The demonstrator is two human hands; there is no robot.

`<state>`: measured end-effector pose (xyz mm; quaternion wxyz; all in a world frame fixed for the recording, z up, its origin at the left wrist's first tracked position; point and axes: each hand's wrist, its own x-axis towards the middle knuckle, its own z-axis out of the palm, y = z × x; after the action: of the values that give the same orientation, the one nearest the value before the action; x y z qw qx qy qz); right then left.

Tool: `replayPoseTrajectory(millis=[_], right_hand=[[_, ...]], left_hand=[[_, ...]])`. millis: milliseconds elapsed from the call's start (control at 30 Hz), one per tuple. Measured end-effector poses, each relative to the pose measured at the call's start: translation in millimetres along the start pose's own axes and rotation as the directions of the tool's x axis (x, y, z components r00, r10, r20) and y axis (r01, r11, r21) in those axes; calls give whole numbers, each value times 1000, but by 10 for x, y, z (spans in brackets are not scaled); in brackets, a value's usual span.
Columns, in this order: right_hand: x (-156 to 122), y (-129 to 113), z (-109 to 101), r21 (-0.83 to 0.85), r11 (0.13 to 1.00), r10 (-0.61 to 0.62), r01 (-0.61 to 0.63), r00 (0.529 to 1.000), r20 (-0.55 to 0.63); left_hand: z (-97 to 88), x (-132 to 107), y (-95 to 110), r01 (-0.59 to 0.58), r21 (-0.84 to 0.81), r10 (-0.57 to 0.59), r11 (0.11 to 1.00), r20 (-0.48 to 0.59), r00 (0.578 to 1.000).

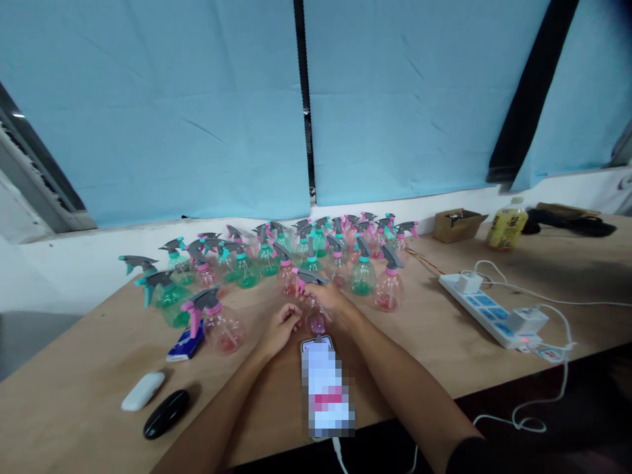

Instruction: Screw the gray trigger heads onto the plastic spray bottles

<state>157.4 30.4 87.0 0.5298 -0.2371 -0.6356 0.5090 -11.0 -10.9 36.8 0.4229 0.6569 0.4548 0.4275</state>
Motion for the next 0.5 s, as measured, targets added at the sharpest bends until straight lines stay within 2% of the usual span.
replayPoseTrajectory(millis=[233, 400, 500], right_hand=[[-11, 7, -46, -101, 995, 15, -16, 1000, -9], [-4, 33, -34, -78, 996, 40, -42, 999, -22], [7, 30, -7, -35, 999, 16, -16, 1000, -15]], left_hand=[[-12, -5, -4, -28, 38, 28, 999, 9, 1000], [-7, -8, -11, -16, 28, 16, 999, 16, 1000], [-4, -12, -4, -11, 27, 11, 1000, 16, 1000]])
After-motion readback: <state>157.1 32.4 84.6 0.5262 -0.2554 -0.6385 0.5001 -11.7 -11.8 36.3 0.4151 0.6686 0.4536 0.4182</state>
